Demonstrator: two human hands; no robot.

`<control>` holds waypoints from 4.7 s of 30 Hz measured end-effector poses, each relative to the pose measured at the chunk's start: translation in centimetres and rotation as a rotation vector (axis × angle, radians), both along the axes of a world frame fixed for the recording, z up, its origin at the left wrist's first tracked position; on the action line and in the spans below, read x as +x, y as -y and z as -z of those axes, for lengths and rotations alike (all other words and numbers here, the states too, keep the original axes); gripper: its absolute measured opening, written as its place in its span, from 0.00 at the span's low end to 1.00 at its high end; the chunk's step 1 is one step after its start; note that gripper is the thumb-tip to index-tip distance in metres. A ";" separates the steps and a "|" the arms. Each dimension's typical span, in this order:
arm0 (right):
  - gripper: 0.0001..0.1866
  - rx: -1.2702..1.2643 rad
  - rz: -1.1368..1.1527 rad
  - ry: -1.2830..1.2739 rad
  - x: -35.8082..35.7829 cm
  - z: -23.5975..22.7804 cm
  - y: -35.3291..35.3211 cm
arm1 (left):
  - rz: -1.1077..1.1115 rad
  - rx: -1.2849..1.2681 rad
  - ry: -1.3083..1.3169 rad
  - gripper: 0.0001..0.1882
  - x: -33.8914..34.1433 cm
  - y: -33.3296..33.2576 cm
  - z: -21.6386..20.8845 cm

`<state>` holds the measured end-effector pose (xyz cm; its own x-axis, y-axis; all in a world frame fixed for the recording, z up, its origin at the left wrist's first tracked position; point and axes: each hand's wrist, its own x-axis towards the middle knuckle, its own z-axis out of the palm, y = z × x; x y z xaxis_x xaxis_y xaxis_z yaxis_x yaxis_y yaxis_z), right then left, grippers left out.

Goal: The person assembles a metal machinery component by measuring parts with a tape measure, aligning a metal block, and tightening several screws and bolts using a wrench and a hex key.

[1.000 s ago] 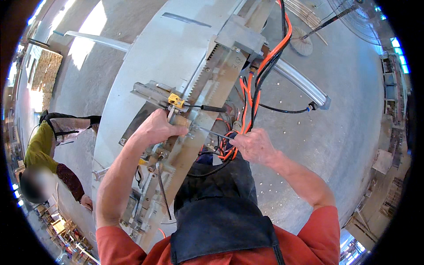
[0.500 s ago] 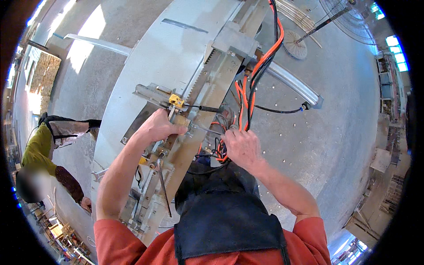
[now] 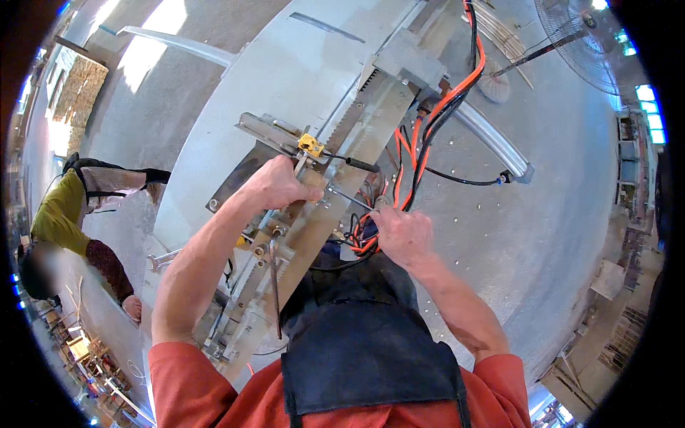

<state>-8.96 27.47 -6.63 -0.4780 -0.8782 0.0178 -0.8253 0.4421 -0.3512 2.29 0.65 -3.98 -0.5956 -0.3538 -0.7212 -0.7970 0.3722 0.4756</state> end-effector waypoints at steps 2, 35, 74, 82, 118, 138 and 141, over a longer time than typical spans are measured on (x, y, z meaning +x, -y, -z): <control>0.15 0.021 0.023 0.000 0.3 -0.1 0.1 | 0.008 0.000 -0.007 0.29 -0.1 0.0 -0.3; 0.07 -0.315 -0.071 1.545 -0.3 -6.5 2.8 | -1.059 -0.248 -0.786 0.26 22.9 -6.3 -6.9; 0.10 -1.191 0.397 1.540 -28.3 -12.9 15.5 | -0.432 -0.136 0.024 0.11 29.9 -7.8 -15.1; 0.14 -0.829 0.400 1.584 -18.1 -5.8 23.9 | -0.477 -0.033 -0.078 0.09 16.5 -2.7 -12.5; 0.07 -0.511 0.595 1.601 -21.1 1.0 27.9 | 0.376 -0.405 -0.157 0.11 11.4 1.8 -5.3; 0.06 -0.544 0.594 1.559 -20.9 1.1 27.9 | 0.247 -0.346 -0.054 0.11 10.2 1.2 -6.7; 0.06 -0.528 0.573 1.566 -20.9 0.9 27.9 | 0.222 -0.333 -0.055 0.11 10.3 1.2 -6.8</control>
